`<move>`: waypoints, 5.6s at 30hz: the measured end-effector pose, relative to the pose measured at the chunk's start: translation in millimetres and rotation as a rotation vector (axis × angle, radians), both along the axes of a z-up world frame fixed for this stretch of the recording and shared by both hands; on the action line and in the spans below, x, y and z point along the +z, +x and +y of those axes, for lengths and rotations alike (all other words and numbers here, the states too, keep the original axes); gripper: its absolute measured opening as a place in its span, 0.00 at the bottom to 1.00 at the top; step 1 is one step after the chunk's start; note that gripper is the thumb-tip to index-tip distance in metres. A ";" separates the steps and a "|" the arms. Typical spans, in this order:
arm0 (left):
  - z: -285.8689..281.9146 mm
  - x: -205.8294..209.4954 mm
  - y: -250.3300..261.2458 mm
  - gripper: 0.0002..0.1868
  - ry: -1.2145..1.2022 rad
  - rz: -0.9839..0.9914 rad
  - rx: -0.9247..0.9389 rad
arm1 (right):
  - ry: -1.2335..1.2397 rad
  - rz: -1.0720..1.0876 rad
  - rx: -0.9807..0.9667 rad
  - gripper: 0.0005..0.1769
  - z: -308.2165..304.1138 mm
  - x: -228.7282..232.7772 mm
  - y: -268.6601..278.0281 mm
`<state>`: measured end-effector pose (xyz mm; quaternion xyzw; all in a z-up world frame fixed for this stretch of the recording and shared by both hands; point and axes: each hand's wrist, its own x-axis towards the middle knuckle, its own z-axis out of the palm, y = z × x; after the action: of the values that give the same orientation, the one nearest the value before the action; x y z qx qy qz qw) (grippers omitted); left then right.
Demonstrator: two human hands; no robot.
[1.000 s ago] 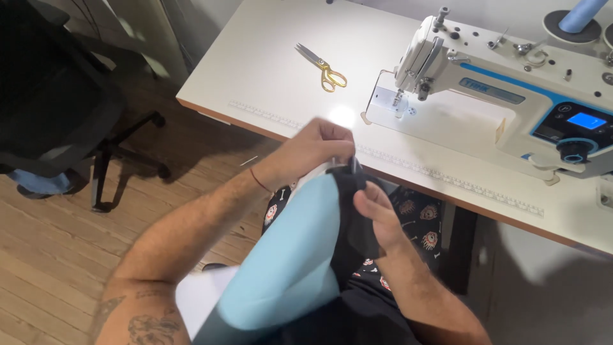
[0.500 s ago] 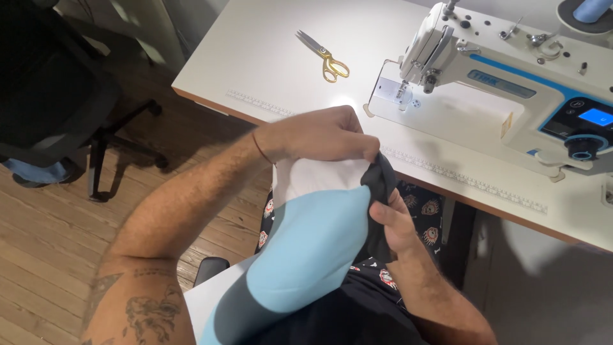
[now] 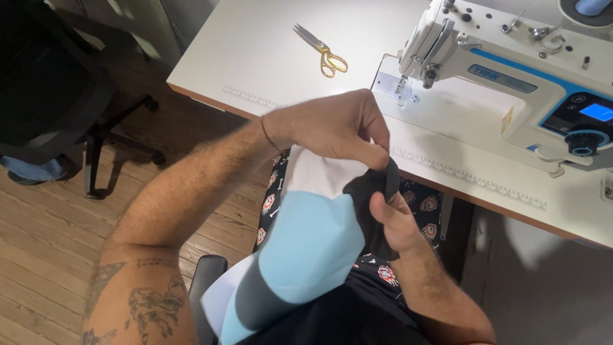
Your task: Cutting fabric with scissors and aligning it on a sewing machine table.
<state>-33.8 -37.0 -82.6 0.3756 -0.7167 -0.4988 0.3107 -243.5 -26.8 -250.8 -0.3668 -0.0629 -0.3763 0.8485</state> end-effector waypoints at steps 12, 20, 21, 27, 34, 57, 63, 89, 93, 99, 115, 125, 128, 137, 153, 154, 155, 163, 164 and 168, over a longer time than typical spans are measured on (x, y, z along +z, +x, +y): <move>-19.3 -14.0 -0.2 0.15 0.383 -0.138 0.101 | 0.279 -0.002 0.299 0.29 -32.9 -16.1 -42.8; -12.9 -10.2 33.5 0.22 -0.055 -0.282 0.331 | 0.000 0.509 0.033 0.22 -14.3 75.8 -5.8; -12.6 -5.1 38.1 0.21 -0.114 -0.398 0.407 | -0.022 0.703 -0.025 0.18 -12.5 95.9 1.0; -16.2 -13.0 25.5 0.05 0.011 -0.414 0.249 | 0.027 0.600 0.019 0.20 -4.0 85.6 4.8; -29.0 -51.0 18.4 0.11 -0.203 -0.400 0.234 | 0.215 0.469 0.064 0.21 3.0 42.8 -9.5; 57.9 116.7 66.2 0.20 -0.441 -0.337 0.533 | -1.027 1.322 0.099 0.15 -120.4 177.2 -59.8; 76.9 80.1 135.8 0.21 -0.253 -0.043 0.689 | -0.915 0.721 -0.336 0.29 -175.5 118.1 -124.1; -111.1 -84.7 6.3 0.32 0.293 0.059 -0.144 | -0.067 0.228 0.301 0.33 -141.4 -106.2 -117.5; -85.3 -79.9 9.5 0.27 0.307 0.174 -0.178 | -0.054 0.123 0.129 0.32 -117.1 -64.0 -100.1; -80.3 -70.2 15.5 0.33 0.426 0.102 -0.003 | 0.008 0.366 -0.169 0.25 -111.3 -20.7 -101.0; -160.0 -124.3 26.4 0.43 -0.063 -0.547 0.468 | 0.216 0.857 -0.370 0.19 -138.2 33.8 -61.0; -50.0 -210.7 -15.7 0.26 -0.859 -0.688 0.291 | 0.252 0.886 -0.385 0.08 -198.5 -8.7 -95.7; -57.1 -209.5 2.7 0.24 -0.922 -0.678 0.221 | 0.215 0.926 -0.412 0.02 -208.6 -19.1 -107.2; -95.4 -187.9 45.5 0.18 -0.680 -0.522 0.052 | 0.032 1.095 -0.469 0.06 -225.3 -43.8 -110.6; -131.0 -212.2 -18.3 0.21 -0.692 -0.588 0.203 | -0.371 1.390 -0.560 0.20 -221.4 -2.7 -64.1; -132.1 -204.0 -17.8 0.21 -0.690 -0.589 0.204 | -0.370 1.391 -0.557 0.20 -225.4 0.1 -57.1; -133.6 -195.5 -17.7 0.23 -0.658 -0.600 0.180 | -0.346 1.368 -0.536 0.22 -229.2 3.1 -50.7; -153.4 -174.8 -13.4 0.40 -0.460 -0.647 0.047 | -0.399 1.381 -0.643 0.13 -266.5 -47.0 -53.0; -156.5 -177.2 -13.0 0.42 -0.472 -0.686 0.038 | -0.459 1.450 -0.688 0.13 -265.5 -48.3 -54.7; -164.5 -181.8 -13.5 0.48 -0.503 -0.805 0.026 | -0.541 1.552 -0.776 0.18 -252.2 -40.6 -63.6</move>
<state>-47.2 -201.5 -264.3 0.4611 -0.8739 -0.1206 0.0960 -307.2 -279.0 -291.4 -0.6993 0.5679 -0.2552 0.3512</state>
